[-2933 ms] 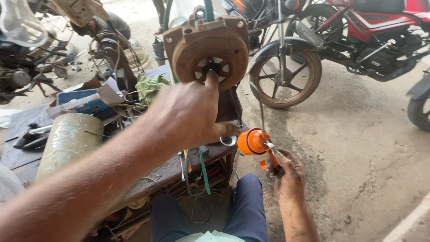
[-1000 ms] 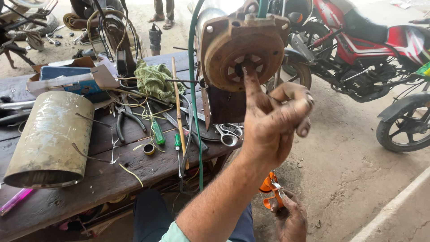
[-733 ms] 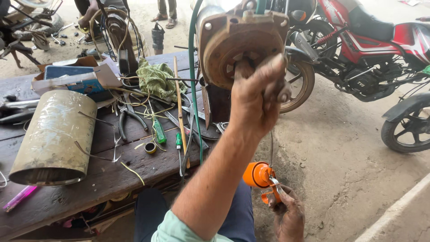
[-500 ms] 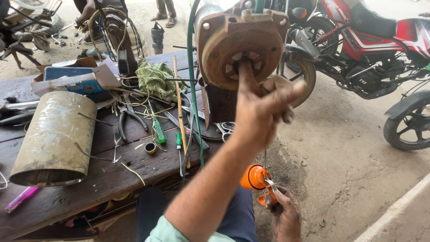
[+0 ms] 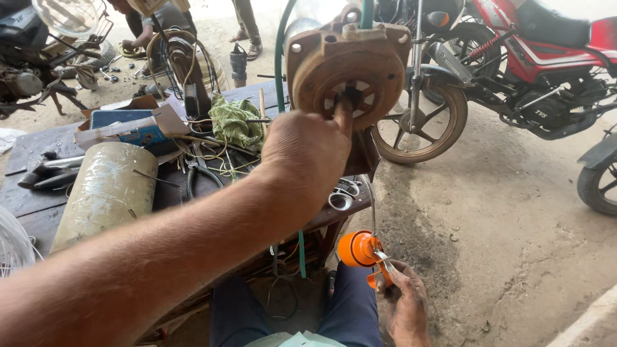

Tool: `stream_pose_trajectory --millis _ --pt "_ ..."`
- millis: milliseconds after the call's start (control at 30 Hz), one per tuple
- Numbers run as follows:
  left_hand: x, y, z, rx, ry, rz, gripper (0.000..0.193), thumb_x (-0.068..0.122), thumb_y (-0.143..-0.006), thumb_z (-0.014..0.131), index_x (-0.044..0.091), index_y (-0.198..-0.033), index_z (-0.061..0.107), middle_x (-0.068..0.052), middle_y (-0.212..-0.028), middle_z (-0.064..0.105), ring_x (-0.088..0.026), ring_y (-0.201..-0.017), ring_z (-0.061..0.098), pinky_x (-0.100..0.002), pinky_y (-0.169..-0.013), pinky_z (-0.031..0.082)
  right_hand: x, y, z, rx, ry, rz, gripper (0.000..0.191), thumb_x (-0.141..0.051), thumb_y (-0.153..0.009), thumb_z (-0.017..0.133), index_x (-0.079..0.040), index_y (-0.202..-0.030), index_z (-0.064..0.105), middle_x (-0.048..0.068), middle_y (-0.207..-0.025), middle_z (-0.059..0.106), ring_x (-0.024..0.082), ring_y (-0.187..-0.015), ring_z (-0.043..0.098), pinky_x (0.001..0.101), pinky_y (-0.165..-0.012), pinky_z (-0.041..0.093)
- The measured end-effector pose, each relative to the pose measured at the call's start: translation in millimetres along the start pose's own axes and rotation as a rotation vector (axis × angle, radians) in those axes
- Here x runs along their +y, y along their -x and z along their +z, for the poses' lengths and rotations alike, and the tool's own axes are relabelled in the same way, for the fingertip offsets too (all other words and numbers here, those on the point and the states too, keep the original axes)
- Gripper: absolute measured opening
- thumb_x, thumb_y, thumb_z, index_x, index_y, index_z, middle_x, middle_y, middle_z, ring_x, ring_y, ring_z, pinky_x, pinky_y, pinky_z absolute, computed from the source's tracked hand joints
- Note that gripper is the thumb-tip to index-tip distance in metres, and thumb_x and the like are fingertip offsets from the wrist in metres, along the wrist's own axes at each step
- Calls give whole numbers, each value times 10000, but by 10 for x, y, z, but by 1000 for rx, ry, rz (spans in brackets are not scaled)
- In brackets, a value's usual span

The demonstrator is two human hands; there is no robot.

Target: The person works on a motor component, using a wooden stick to adjust internal wires, then uses a torch to heat the housing. They insert a metal cylinder into the housing and secure it with a hammer. The person handles wires, a metal cylinder, and a housing throughout the process.

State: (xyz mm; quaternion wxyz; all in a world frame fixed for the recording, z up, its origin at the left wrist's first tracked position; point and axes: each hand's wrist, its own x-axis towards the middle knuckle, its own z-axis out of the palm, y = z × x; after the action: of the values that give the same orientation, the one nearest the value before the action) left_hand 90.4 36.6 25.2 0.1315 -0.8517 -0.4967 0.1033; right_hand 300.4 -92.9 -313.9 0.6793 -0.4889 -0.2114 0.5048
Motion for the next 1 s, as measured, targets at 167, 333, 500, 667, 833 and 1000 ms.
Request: stream_pose_trajectory --millis 167,333,500,667,833,1000 --pt "85 -214 -96 -121 -406 -17 634 302 -984 637 -68 -1417 360 -155 -827 751 -188 -614 713 -319 -523 603 11 120 71 -29 -104 12 353 -164 -917 639 97 -1155 626 101 -770 653 159 -642 619 287 -631 510" --pt "164 -321 -240 -185 -555 -32 445 220 -967 665 -72 -1285 558 -152 -815 756 -153 -582 700 -284 -490 594 21 153 -96 -67 -128 -44 390 -172 -906 641 106 -1179 616 130 -772 652 176 -651 620 283 -617 492" --pt "104 -177 -320 -209 -502 -51 314 181 -953 697 -64 -1148 720 -153 -808 756 -135 -563 677 -256 -474 583 -110 108 -336 -57 -107 -113 420 -162 -891 637 123 -1198 607 130 -806 659 171 -668 610 281 -619 483" --pt "43 -173 -285 -173 -463 -55 273 163 -915 733 -21 -1117 737 -153 -829 743 -149 -567 649 -279 -499 571 -158 97 -351 -69 1 -125 404 -137 -887 633 114 -1202 600 141 -778 637 206 -656 614 297 -612 491" --pt "13 -101 -320 -142 -423 -10 257 131 -862 778 26 -1094 744 -157 -861 735 -159 -585 630 -304 -531 565 36 149 -409 -229 -142 -121 516 -195 -861 684 148 -1230 575 164 -831 628 220 -708 596 349 -687 501" --pt "-140 479 -378 334 -129 191 289 274 -968 677 50 -1151 679 -120 -772 749 -198 -541 675 -381 -478 582 66 133 -629 -475 -121 -121 617 -222 -833 728 187 -1263 560 239 -911 658 253 -746 612 374 -685 489"
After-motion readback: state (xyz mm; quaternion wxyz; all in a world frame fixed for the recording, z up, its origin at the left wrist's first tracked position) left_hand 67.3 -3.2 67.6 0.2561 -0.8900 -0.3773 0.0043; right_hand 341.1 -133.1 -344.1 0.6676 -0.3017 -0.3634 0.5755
